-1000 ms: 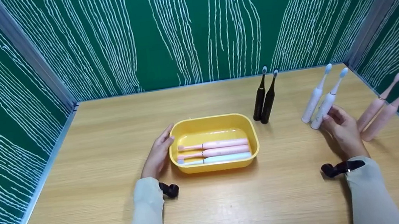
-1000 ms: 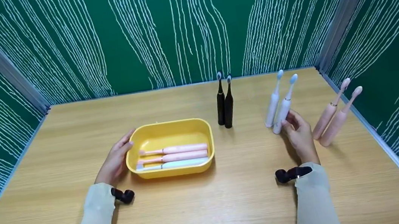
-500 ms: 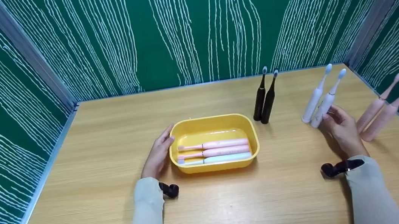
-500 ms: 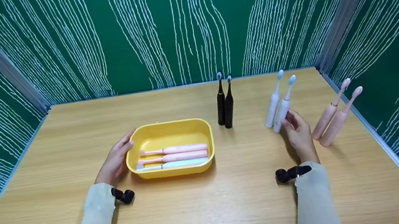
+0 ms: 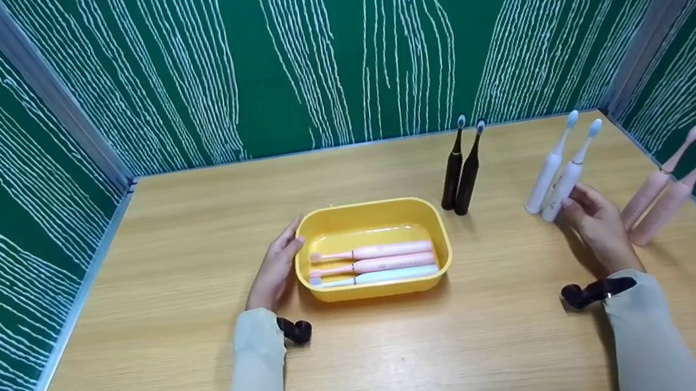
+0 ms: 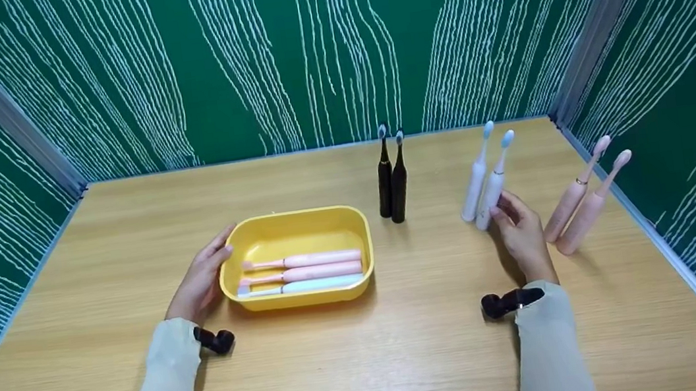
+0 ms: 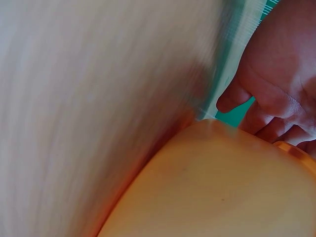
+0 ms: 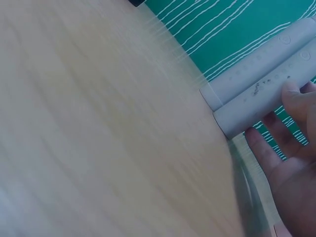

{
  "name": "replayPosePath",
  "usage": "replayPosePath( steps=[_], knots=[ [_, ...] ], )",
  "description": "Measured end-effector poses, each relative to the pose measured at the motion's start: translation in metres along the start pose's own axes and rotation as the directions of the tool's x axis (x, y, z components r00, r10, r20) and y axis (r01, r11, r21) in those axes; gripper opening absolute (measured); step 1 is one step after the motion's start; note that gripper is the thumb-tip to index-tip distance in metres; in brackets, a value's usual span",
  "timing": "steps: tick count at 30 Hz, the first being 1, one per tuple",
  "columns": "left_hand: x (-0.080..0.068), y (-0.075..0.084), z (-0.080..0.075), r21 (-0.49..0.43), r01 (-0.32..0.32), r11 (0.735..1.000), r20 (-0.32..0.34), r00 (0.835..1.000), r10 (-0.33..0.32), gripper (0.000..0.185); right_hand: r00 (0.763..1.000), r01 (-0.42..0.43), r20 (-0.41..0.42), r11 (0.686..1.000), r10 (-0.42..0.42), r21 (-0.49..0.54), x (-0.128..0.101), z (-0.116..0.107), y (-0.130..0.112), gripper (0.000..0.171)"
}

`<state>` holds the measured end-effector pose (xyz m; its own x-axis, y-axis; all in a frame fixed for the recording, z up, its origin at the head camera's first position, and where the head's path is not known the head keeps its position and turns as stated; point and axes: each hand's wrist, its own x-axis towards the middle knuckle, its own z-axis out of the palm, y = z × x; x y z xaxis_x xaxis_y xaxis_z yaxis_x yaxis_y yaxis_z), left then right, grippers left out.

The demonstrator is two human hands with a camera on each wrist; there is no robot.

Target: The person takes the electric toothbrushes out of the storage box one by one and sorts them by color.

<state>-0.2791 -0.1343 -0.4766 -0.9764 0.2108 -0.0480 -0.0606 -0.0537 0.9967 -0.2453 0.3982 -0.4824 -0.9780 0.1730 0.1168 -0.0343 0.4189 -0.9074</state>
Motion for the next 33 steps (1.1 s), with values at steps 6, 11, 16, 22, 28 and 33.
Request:
replayPosePath(
  steps=[6, 11, 16, 22, 28, 33],
  knots=[
    [0.001, 0.0, 0.0, 0.001, 0.011, 1.0, -0.006, 1.0, -0.011, 0.053, 1.0, 0.013, 0.003, 0.977, -0.014, 0.213, -0.002, 0.0, 0.0, 0.057],
    [0.0, 0.0, 0.0, -0.005, 0.002, 1.0, 0.001, 1.0, -0.002, 0.053, 0.998, 0.059, -0.004, 0.906, -0.063, 0.42, -0.004, 0.003, 0.0, 0.06],
    [0.0, -0.001, -0.001, -0.023, -0.024, 0.999, 0.033, 0.999, 0.024, 0.053, 0.997, 0.078, -0.033, 0.876, -0.071, 0.476, -0.006, 0.003, -0.002, 0.061],
    [0.001, -0.002, -0.002, -0.02, -0.017, 1.0, 0.024, 1.0, 0.018, 0.052, 1.0, -0.022, 0.029, 0.849, 0.008, 0.527, -0.009, -0.001, -0.009, 0.067],
    [0.001, -0.002, -0.001, -0.026, -0.021, 0.999, 0.019, 1.0, 0.021, 0.053, 0.995, -0.103, 0.055, 0.897, 0.088, 0.429, -0.013, -0.006, -0.014, 0.069],
    [0.0, -0.001, -0.001, -0.011, -0.02, 1.0, 0.015, 1.0, 0.02, 0.053, 0.991, -0.136, 0.053, 0.898, 0.125, 0.419, -0.015, -0.01, -0.015, 0.07]
  ],
)
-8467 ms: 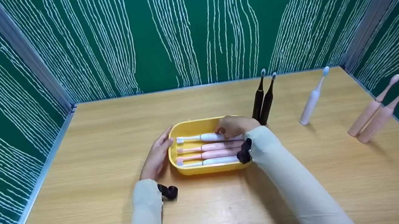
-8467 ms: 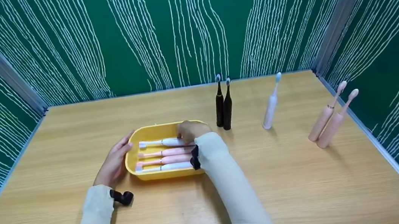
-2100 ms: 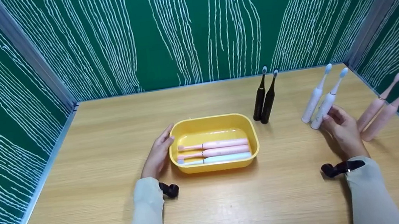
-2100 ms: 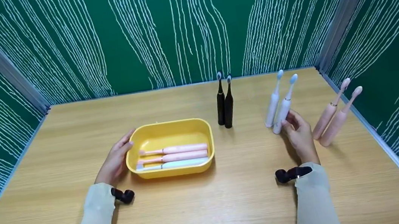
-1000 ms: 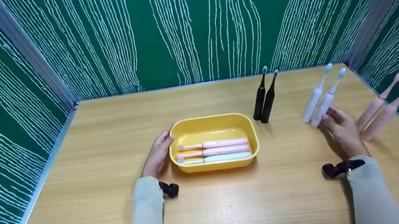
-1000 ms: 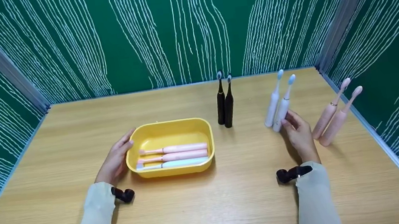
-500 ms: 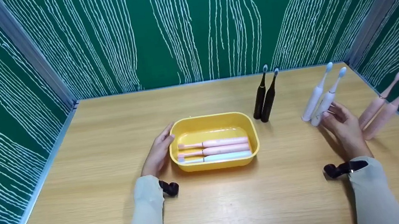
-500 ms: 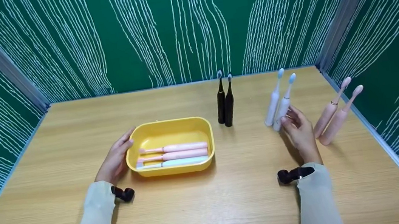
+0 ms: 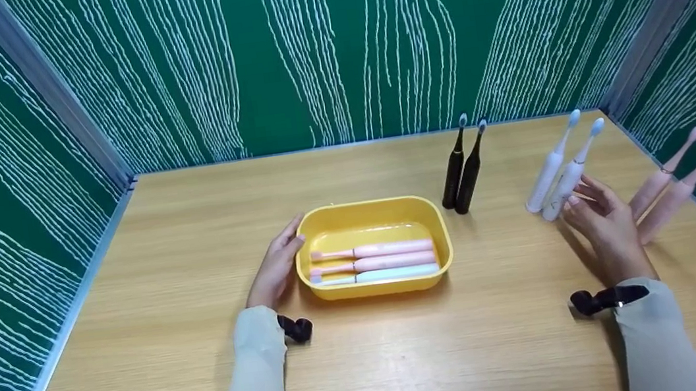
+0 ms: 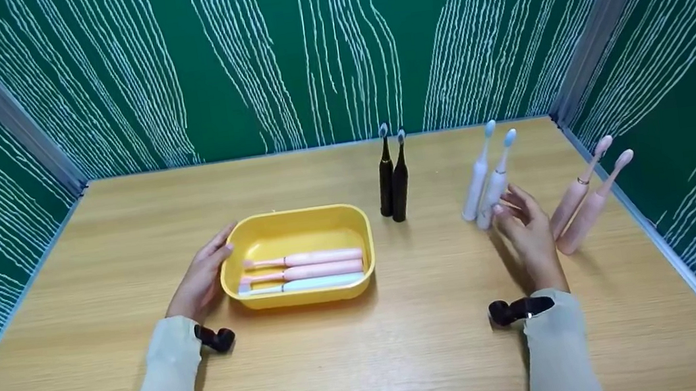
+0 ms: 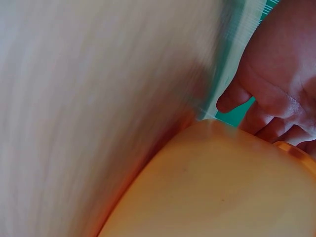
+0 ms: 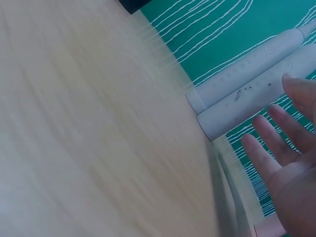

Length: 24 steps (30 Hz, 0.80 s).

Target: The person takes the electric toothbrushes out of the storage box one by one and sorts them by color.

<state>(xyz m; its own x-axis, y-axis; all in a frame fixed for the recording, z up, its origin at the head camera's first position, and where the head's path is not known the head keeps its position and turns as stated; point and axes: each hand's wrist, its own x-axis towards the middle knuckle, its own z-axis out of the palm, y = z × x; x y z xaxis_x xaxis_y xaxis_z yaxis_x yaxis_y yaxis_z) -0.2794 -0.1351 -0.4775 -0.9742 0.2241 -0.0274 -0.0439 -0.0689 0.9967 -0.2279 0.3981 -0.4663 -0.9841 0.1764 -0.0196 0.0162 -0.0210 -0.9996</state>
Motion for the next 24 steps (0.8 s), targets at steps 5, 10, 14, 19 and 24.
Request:
replayPosePath(
  steps=[5, 10, 14, 19, 24],
  knots=[
    [0.0, 0.0, 0.0, 0.008, 0.004, 1.0, -0.002, 1.0, -0.004, 0.052, 0.998, 0.038, -0.049, 0.998, -0.035, 0.044, -0.003, 0.0, 0.0, 0.068],
    [-0.001, 0.001, 0.0, 0.003, -0.003, 1.0, 0.009, 1.0, 0.003, 0.052, 0.985, 0.133, -0.128, 0.981, -0.115, 0.143, -0.003, 0.003, 0.001, 0.058],
    [-0.002, 0.002, 0.001, -0.003, -0.005, 1.0, 0.019, 1.0, 0.005, 0.052, 0.966, 0.208, -0.198, 0.957, -0.168, 0.202, -0.003, 0.005, 0.001, 0.043],
    [-0.002, 0.002, 0.001, -0.008, 0.0, 1.0, 0.011, 1.0, 0.001, 0.052, 0.962, 0.225, -0.213, 0.943, -0.174, 0.245, -0.003, 0.008, -0.003, 0.04],
    [-0.002, 0.001, 0.001, -0.01, -0.003, 1.0, 0.004, 1.0, 0.003, 0.052, 0.97, 0.21, -0.162, 0.962, -0.182, 0.174, -0.006, 0.015, -0.013, 0.042]
  ],
)
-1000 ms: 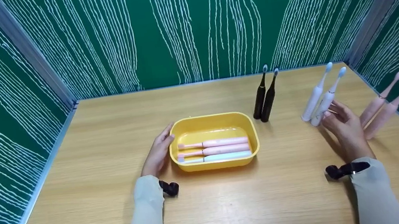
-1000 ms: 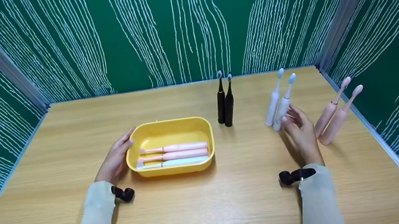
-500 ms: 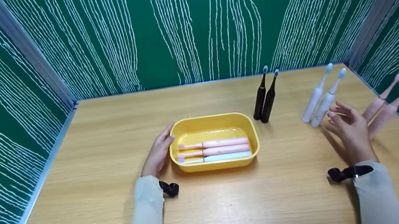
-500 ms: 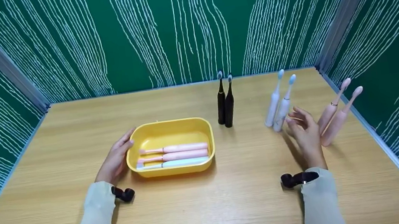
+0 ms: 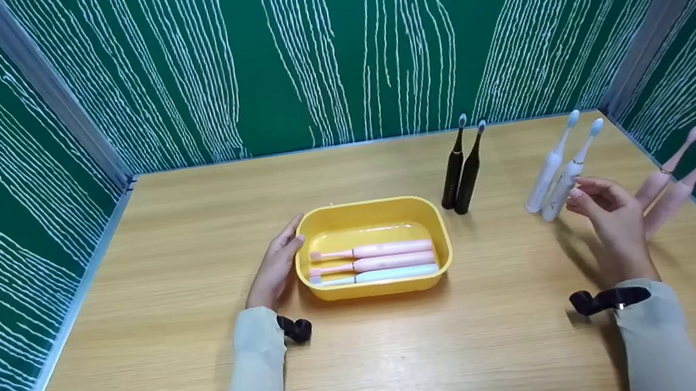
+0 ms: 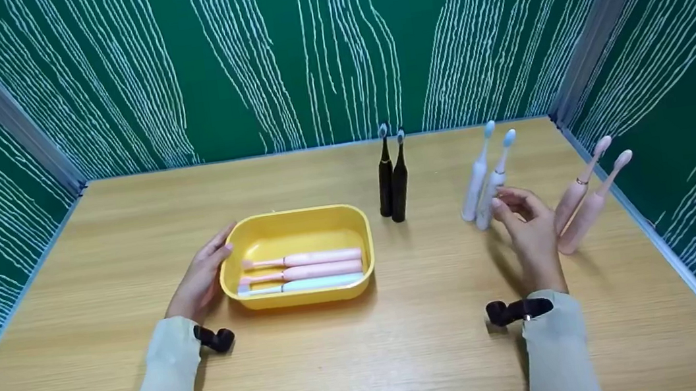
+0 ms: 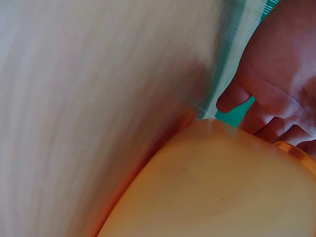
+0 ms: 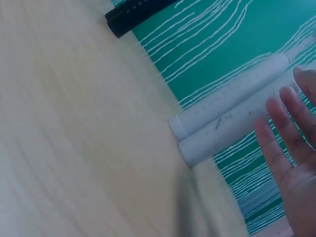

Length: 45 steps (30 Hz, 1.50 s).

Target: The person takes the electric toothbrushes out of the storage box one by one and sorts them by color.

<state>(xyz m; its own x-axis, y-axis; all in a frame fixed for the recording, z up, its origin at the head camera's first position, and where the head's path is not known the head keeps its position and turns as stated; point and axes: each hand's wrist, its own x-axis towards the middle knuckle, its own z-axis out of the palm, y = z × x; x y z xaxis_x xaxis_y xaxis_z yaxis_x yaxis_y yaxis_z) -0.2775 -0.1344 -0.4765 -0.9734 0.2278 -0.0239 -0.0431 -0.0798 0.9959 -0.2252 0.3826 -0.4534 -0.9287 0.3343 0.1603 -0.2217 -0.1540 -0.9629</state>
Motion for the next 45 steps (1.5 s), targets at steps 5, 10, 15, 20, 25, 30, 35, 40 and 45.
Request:
replayPosePath(
  steps=[5, 10, 15, 20, 25, 30, 35, 40, 45],
  knots=[
    [0.0, 0.0, 0.0, 0.015, 0.019, 1.0, -0.012, 1.0, -0.019, 0.052, 0.991, 0.085, 0.113, 0.99, -0.072, -0.115, -0.001, 0.011, -0.006, 0.036],
    [0.0, 0.001, 0.0, 0.017, 0.033, 0.999, -0.023, 0.999, -0.033, 0.052, 0.971, 0.163, 0.203, 0.97, -0.126, -0.178, 0.0, 0.021, -0.01, 0.031],
    [0.0, 0.001, 0.0, 0.008, 0.025, 1.0, -0.013, 1.0, -0.024, 0.052, 0.959, 0.193, 0.257, 0.941, -0.121, -0.278, 0.001, 0.031, -0.014, 0.034],
    [-0.001, 0.0, 0.0, 0.002, 0.014, 1.0, 0.001, 1.0, -0.014, 0.052, 0.938, 0.217, 0.327, 0.933, -0.118, -0.285, 0.0, 0.043, -0.018, 0.034],
    [0.0, 0.0, 0.0, -0.005, 0.017, 1.0, -0.001, 1.0, -0.017, 0.052, 0.91, 0.25, 0.401, 0.911, -0.106, -0.327, 0.0, 0.052, -0.021, 0.034],
    [0.0, 0.0, 0.0, 0.014, 0.024, 1.0, -0.012, 1.0, -0.024, 0.052, 0.88, 0.269, 0.471, 0.887, -0.068, -0.374, 0.002, 0.062, -0.025, 0.035],
    [0.001, 0.0, 0.0, 0.02, 0.032, 0.999, -0.017, 0.999, -0.032, 0.051, 0.853, 0.301, 0.519, 0.858, -0.048, -0.415, 0.003, 0.072, -0.028, 0.035],
    [0.001, 0.001, 0.0, 0.028, 0.043, 0.999, -0.023, 0.999, -0.042, 0.051, 0.832, 0.332, 0.553, 0.836, -0.042, -0.436, 0.004, 0.085, -0.03, 0.036],
    [0.0, 0.001, 0.0, 0.02, 0.034, 0.999, -0.009, 0.999, -0.034, 0.052, 0.822, 0.331, 0.57, 0.82, -0.007, -0.467, 0.003, 0.1, -0.032, 0.038]
  ],
)
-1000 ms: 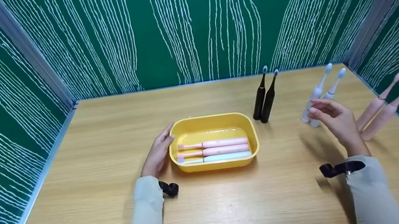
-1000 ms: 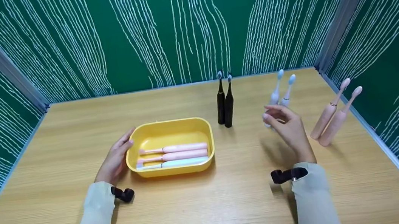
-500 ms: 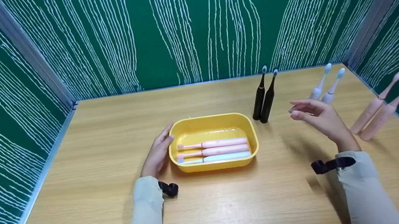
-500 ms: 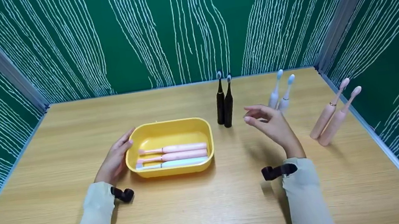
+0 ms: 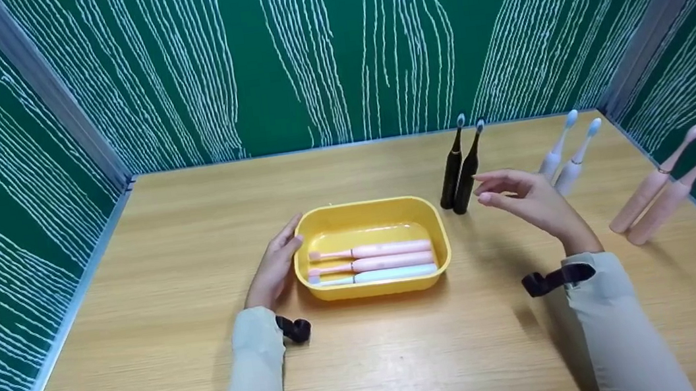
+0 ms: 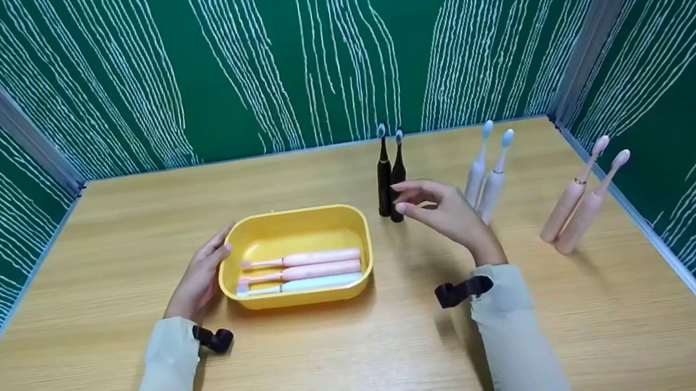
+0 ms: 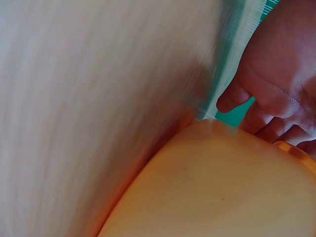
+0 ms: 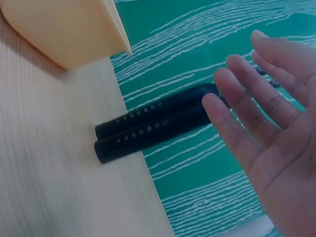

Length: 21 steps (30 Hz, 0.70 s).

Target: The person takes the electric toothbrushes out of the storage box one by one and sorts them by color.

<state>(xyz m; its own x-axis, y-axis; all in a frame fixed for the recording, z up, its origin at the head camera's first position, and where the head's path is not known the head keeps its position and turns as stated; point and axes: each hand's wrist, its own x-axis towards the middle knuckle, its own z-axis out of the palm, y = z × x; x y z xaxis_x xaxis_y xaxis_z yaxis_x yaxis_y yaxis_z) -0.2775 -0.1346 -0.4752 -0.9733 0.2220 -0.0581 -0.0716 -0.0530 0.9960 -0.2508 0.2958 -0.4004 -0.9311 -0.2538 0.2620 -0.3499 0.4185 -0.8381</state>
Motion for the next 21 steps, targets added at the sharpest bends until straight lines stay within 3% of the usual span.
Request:
replayPosePath(
  steps=[11, 21],
  knots=[
    [0.001, -0.002, 0.0, -0.019, -0.035, 0.999, 0.011, 0.999, 0.035, 0.052, 0.994, -0.017, 0.107, 0.998, 0.024, -0.06, 0.019, 0.014, -0.012, 0.042],
    [0.0, -0.001, 0.0, -0.01, -0.04, 0.999, 0.006, 0.999, 0.04, 0.052, 0.974, -0.036, 0.221, 0.996, 0.054, -0.085, 0.036, 0.029, -0.022, 0.04]
  ],
)
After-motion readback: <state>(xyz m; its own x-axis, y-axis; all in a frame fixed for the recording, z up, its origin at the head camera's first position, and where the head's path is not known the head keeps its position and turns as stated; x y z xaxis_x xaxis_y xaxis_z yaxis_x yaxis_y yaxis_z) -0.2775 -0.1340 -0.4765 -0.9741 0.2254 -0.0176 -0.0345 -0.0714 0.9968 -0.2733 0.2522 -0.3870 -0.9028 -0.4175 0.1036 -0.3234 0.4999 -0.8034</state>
